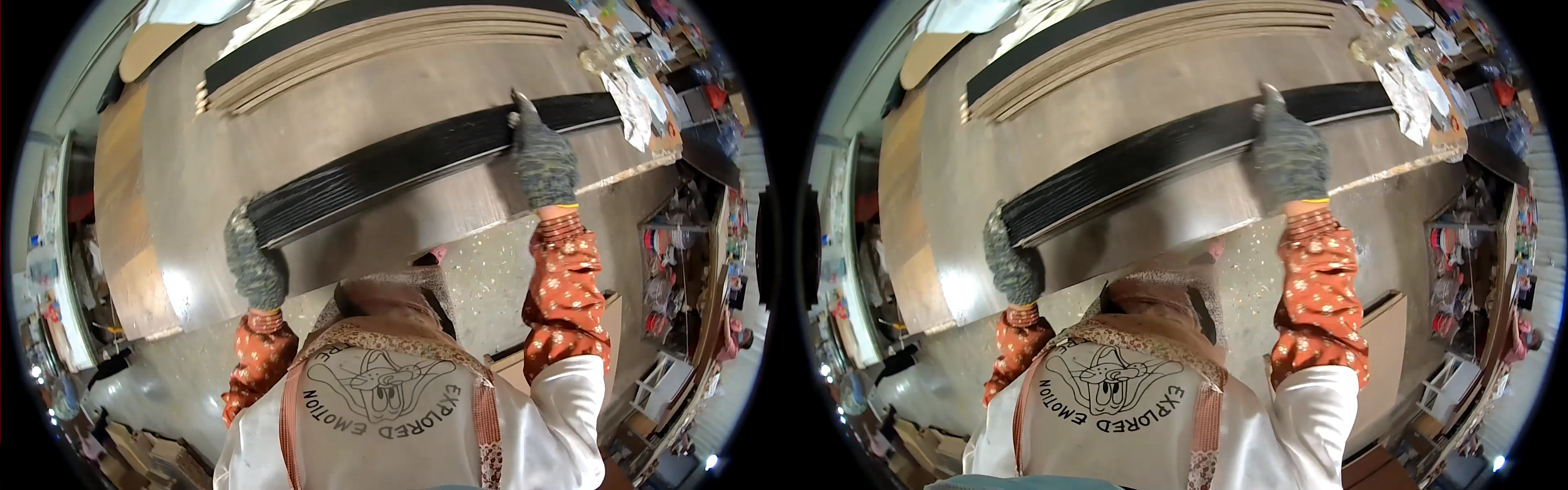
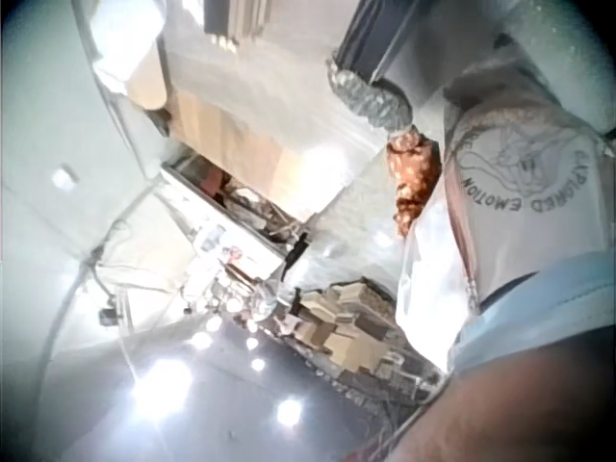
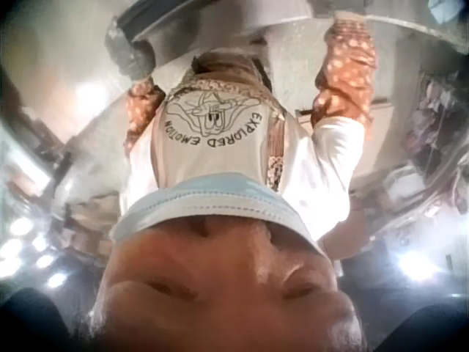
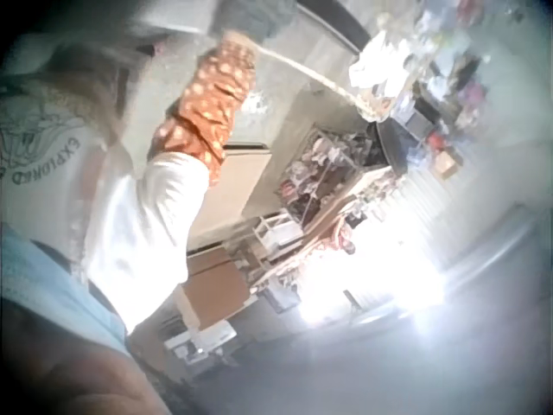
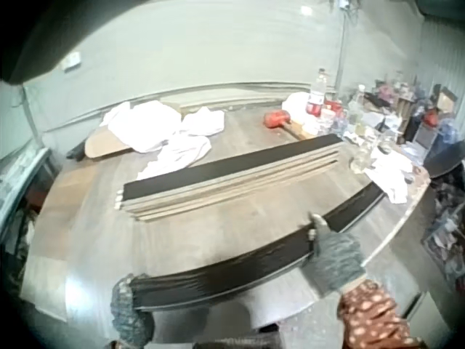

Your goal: The person wipes long dark wood slats with a cloth, applying liquid from a bottle and handling the pieces one by one.

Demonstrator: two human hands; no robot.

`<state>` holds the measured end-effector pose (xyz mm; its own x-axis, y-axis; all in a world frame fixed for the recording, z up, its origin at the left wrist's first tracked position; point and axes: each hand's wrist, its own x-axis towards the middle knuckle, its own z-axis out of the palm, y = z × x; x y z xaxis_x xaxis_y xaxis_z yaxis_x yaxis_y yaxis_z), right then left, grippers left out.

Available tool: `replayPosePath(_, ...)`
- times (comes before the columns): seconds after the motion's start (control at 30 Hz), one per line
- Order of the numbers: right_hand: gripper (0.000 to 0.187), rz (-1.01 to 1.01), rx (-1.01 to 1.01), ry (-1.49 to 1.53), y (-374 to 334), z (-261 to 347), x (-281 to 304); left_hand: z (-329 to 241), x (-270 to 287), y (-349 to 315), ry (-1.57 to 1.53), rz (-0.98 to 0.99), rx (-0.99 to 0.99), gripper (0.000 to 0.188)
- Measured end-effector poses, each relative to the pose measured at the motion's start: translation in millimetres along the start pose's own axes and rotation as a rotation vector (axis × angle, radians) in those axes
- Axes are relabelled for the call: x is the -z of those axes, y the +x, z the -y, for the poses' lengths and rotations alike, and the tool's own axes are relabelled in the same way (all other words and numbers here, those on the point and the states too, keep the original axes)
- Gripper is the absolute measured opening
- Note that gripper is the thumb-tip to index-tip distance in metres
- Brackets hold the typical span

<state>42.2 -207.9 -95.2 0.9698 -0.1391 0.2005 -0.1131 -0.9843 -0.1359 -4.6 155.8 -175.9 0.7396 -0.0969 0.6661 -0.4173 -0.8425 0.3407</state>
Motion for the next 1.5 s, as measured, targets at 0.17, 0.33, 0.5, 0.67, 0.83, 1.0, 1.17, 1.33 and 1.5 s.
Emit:
replayPosePath(0.17, 0.062, 0.14, 0.266, 0.145, -49, 127, -32, 13, -2, -12, -0.259, 0.006, 0.154, 0.032)
replayPosePath(0.33, 0.056, 0.117, 0.627, 0.138, -74, 183, -40, 3, 1, -7, -0.871, -0.06, 0.674, 0.032)
replayPosePath(0.5, 0.037, -0.081, 0.231, 0.271, -15, 22, -31, 21, -8, -25, -0.262, -0.036, 0.148, 0.035)
replayPosePath(0.67, 0.036, 0.001, -0.157, 0.158, 22, -79, -12, 20, -5, -24, -0.216, 0.029, 0.114, 0.038)
replayPosePath(0.83, 0.049, 0.013, 0.271, -0.036, -32, 53, -8, 14, -5, -21, -0.424, 0.034, 0.299, 0.039)
replayPosePath(1.0, 0.038, -0.155, 0.003, 0.146, 41, -145, -27, 10, -3, -18, -0.518, 0.006, 0.447, 0.036)
replayPosePath(1.17, 0.036, -0.15, 0.053, 0.16, 40, -130, -12, 6, -2, -8, -0.283, 0.007, 0.252, 0.031)
replayPosePath(1.33, 0.04, 0.489, 0.108, -0.079, 1, 8, 2, 4, 1, -9, -0.057, 0.069, 0.202, 0.037)
replayPosePath(1.5, 0.041, -0.044, -0.108, -0.043, 55, -210, -1, -11, -5, -3, -0.616, -0.081, 0.559, 0.03)
